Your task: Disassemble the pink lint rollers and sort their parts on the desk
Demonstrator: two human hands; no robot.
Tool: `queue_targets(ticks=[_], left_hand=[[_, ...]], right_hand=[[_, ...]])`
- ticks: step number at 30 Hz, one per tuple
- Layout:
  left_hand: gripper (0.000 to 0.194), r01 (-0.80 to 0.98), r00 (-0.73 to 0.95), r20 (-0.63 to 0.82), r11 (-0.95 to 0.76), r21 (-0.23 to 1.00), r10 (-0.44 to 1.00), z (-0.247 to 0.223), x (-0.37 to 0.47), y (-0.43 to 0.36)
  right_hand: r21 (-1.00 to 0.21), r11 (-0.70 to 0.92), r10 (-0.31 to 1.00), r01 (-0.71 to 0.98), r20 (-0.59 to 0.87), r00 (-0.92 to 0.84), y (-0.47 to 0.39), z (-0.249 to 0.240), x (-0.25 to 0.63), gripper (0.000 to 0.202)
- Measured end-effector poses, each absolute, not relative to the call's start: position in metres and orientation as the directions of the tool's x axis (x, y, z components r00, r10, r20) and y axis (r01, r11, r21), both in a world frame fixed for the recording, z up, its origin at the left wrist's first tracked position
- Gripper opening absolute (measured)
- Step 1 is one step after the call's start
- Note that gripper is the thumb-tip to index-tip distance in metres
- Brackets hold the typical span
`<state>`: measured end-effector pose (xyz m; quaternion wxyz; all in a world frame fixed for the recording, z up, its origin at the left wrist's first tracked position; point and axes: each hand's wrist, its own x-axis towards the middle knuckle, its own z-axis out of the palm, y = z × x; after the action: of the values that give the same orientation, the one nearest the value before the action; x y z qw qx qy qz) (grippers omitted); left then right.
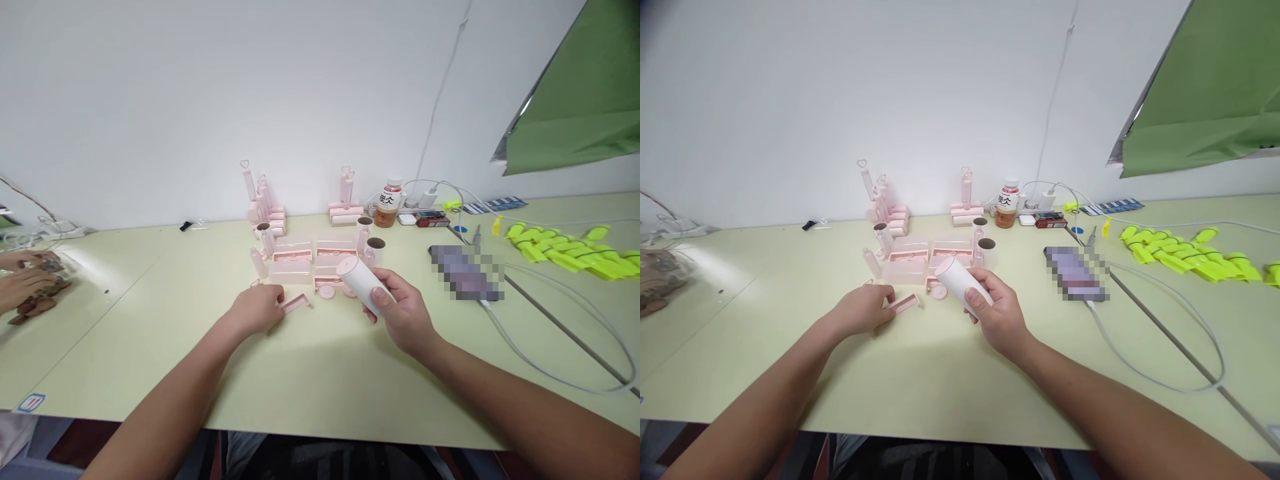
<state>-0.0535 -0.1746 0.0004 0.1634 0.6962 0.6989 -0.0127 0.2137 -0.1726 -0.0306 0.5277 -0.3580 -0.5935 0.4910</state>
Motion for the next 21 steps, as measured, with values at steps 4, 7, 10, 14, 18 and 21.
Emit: queue_targets(ticks=[4,7,10,14,18,21], left_hand=[[0.012,0.997,-0.019,-0.145,0.030,0.072,0.989,-0.005,-0.051,-0.168],[0.014,1.000,-0.015,-0.090,0.016,0.013,0.996,-0.011,-0.046,-0.161],[0.016,1.000,-0.004,-0.052,0.004,-0.016,0.999,-0.016,-0.041,-0.155],[0.014,1.000,0.004,-0.022,-0.004,-0.031,1.000,-0.019,-0.037,-0.149],[0.013,1.000,0.025,0.029,-0.025,-0.012,0.999,-0.021,-0.035,-0.147],[0.017,0.997,0.070,0.136,-0.068,-0.024,0.988,-0.022,-0.034,-0.148]], right_hand=[[-0.964,0.259,0.939,-0.058,0.266,-0.219,-0.173,-0.028,0.213,0.043],[-0.964,0.261,0.936,-0.051,0.266,-0.230,-0.173,-0.028,0.212,0.044],[-0.965,0.257,0.937,-0.055,0.263,-0.230,-0.173,-0.029,0.212,0.045],[-0.966,0.255,0.937,-0.051,0.259,-0.233,-0.173,-0.029,0.213,0.045],[-0.967,0.251,0.938,-0.047,0.255,-0.237,-0.174,-0.028,0.213,0.046],[-0.966,0.256,0.937,-0.047,0.260,-0.232,-0.174,-0.028,0.212,0.046]])
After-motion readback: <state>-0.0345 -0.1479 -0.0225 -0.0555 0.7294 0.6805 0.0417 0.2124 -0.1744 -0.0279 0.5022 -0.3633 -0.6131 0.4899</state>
